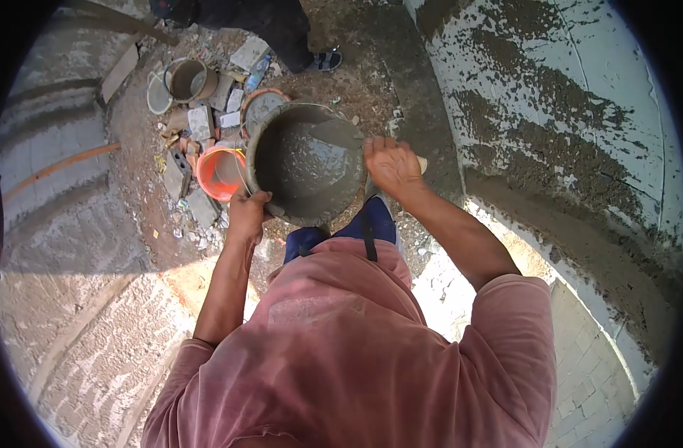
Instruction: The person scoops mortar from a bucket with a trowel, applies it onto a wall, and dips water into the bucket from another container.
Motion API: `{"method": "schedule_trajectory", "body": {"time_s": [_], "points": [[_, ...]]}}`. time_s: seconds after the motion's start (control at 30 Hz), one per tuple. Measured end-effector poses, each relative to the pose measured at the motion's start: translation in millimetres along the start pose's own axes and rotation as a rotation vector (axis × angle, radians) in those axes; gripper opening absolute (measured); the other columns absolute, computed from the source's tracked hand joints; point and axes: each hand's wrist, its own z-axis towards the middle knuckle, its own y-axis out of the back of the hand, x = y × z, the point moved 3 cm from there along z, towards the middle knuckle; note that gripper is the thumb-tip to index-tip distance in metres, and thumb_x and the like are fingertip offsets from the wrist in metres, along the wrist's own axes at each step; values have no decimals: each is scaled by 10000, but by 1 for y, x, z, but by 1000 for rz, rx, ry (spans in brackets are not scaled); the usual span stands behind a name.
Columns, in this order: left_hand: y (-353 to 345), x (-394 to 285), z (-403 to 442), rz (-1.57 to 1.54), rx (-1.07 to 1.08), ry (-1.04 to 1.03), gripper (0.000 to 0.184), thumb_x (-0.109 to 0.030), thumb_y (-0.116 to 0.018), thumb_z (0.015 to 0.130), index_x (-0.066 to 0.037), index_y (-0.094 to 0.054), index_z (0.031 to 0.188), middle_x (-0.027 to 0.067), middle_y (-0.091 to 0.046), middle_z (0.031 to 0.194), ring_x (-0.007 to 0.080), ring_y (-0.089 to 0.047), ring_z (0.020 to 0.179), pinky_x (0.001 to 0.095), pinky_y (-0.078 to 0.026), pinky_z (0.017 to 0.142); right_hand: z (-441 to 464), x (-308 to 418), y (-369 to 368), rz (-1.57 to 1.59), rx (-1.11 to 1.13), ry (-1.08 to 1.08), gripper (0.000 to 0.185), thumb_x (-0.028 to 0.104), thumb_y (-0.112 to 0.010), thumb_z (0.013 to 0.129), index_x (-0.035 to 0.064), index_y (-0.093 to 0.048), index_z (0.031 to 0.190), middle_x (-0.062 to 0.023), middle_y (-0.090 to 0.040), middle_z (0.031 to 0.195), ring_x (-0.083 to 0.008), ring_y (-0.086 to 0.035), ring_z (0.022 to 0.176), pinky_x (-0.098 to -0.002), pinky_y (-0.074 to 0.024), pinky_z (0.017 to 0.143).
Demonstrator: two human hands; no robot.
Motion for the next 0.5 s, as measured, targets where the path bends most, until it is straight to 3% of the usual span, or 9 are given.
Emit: {"method": "schedule_trajectory", "body": {"time_s": [0.07,0.17,0.27,0.43,0.5], "points": [[-13,3,1,-4,24,-14,399,32,-536,849,19,-559,1247,126,-670,1029,244,-706,815,386,-643,653,12,16,-70,-9,132,-51,313,180,-664,889,79,-644,1184,-157,-663,999,-402,-679,872,-504,-557,779],[-23,-16,2,-50,47,26,400,44,-533,855,16,-555,1253,123,-668,1030,244,-706,833,398,-644,682,6,16,-43,283,196,-71,148,145,-606,886,46,-635,992,-202,-662,1006,-427,-684,852,-513,-554,739],[-11,-9,0,-122,-8,96,387,44,-535,856,7,-557,1241,118,-663,1024,247,-704,843,409,-642,693,-18,11,-14,334,81,-168,192,164,-616,885,36,-620,1027,-213,-669,1033,-431,-686,879,-529,-551,764],[10,12,-2,-136,-111,139,410,43,-543,840,-13,-556,1246,109,-658,1034,253,-691,869,427,-635,708,-8,15,-11,388,157,-105,256,201,-640,887,32,-593,1073,-210,-670,1042,-416,-679,938,-520,-544,819],[23,16,-11,-182,-148,150,475,45,-529,835,-30,-532,1304,123,-649,1081,273,-683,924,460,-629,742,2,19,-21,521,188,55,297,234,-682,886,50,-586,1098,-198,-662,1048,-421,-676,921,-520,-535,779]]}}
